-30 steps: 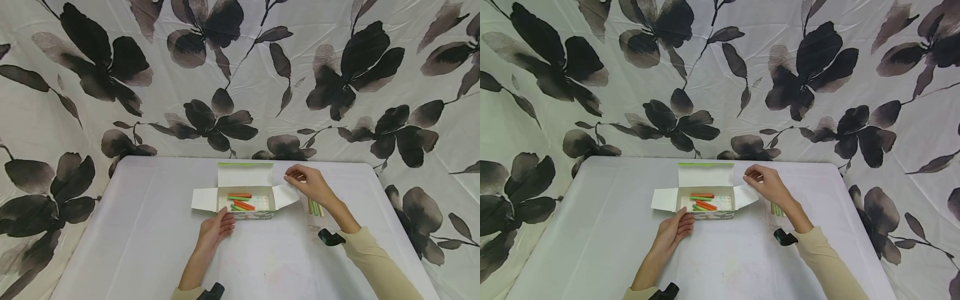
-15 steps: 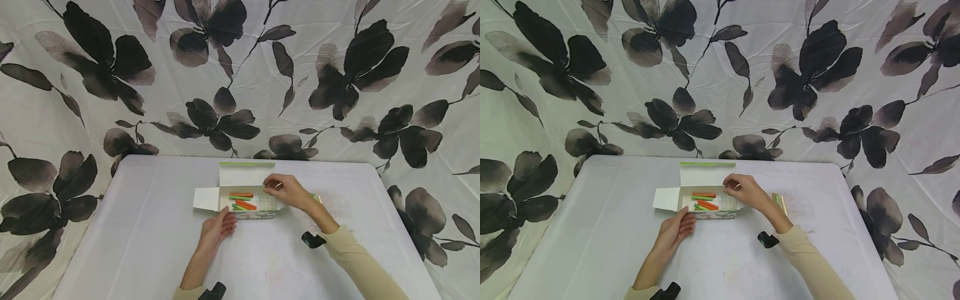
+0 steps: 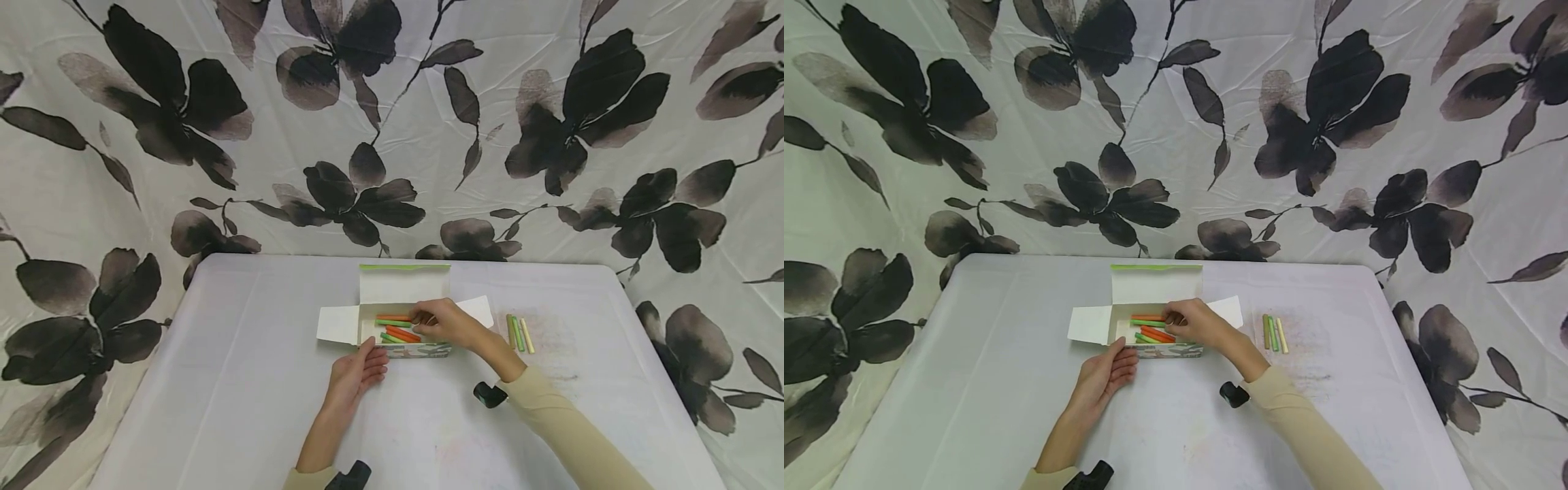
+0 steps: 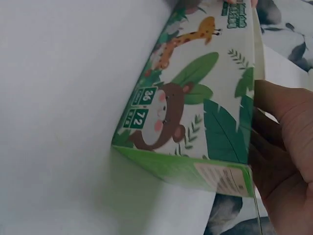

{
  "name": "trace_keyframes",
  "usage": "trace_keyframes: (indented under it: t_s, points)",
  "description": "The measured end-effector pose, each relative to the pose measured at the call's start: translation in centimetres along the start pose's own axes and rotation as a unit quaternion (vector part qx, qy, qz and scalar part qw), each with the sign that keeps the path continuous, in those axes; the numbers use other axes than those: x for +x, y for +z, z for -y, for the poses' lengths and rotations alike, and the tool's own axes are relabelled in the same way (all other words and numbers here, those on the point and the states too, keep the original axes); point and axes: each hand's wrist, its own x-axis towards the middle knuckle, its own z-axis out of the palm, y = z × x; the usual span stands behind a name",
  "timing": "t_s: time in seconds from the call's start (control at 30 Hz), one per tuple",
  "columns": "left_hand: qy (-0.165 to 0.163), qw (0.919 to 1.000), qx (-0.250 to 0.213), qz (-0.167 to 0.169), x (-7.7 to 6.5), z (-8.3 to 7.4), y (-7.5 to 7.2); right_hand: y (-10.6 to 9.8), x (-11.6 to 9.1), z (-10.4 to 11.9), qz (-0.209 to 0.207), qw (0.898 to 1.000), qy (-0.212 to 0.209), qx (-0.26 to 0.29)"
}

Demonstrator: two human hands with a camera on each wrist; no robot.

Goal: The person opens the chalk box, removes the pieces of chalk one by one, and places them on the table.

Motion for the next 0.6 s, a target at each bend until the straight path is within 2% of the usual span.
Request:
trace_keyframes:
  t_s: [0.37, 0.6]
  points:
    - [0.005, 1.0000, -0.004, 0.006, -0.1, 0.0, 0.0, 1.3, 1.2, 0.9, 0.040, 0.995, 0.041, -0.084]
    - [0.003, 1.0000, -0.007, 0.002, 0.0, 0.1, 0.1, 1.6, 2.0, 1.0, 0.074, 0.989, 0.078, -0.100]
